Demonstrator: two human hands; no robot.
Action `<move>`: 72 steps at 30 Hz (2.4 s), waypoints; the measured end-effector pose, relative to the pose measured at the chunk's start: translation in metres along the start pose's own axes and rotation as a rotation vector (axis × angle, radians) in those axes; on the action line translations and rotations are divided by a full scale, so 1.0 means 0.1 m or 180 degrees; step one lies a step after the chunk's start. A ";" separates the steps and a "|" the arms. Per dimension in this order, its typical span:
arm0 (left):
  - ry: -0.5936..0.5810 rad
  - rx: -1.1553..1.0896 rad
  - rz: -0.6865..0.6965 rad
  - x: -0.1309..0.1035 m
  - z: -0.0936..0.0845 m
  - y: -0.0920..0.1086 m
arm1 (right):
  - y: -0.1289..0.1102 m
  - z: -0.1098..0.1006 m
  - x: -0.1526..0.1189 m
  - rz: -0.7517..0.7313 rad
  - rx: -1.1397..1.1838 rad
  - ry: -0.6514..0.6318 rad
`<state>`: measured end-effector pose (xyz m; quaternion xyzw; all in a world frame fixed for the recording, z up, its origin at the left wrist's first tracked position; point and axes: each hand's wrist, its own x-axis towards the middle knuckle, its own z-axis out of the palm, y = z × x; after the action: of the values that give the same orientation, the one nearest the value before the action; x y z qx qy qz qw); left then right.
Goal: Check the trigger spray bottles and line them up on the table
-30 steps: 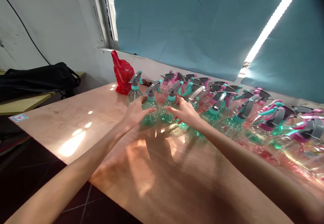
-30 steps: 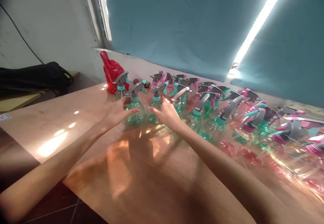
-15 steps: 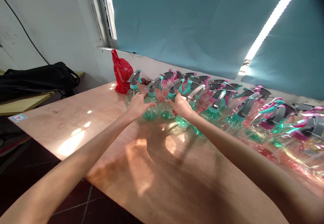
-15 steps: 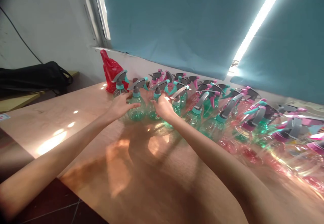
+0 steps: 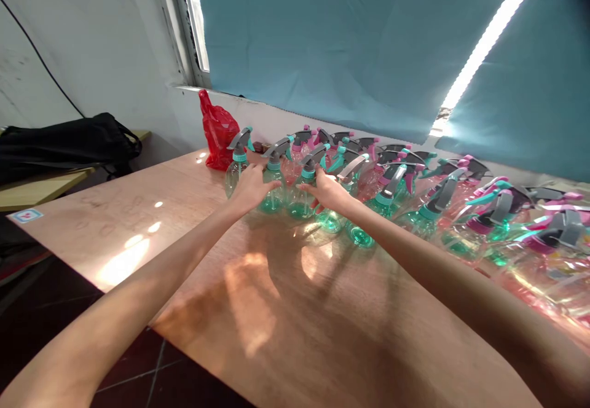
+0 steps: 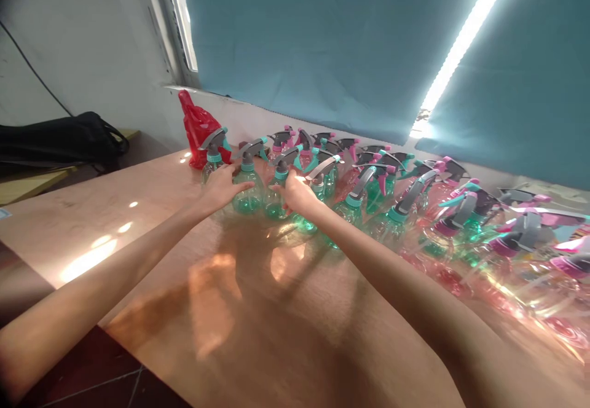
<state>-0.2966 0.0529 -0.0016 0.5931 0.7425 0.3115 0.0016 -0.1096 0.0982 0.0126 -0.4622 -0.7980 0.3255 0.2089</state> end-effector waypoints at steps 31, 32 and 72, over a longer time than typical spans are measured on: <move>-0.1189 -0.1629 0.0881 -1.57 0.05 1.72 | 0.69 -0.85 -2.15 -0.0921 -0.0539 -0.0455; -0.1180 -0.1649 0.1003 -1.61 0.10 1.88 | 0.75 -0.93 -2.27 -0.0916 -0.0614 -0.0427; -0.1579 -0.2795 0.1555 -1.41 0.91 2.65 | 2.36 -0.84 -2.36 -0.1345 -0.0807 0.0725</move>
<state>0.0125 -0.0020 -0.0036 0.7470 0.3615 0.4339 0.3508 0.2002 0.0046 -0.1037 -0.3416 -0.8825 0.1181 0.3010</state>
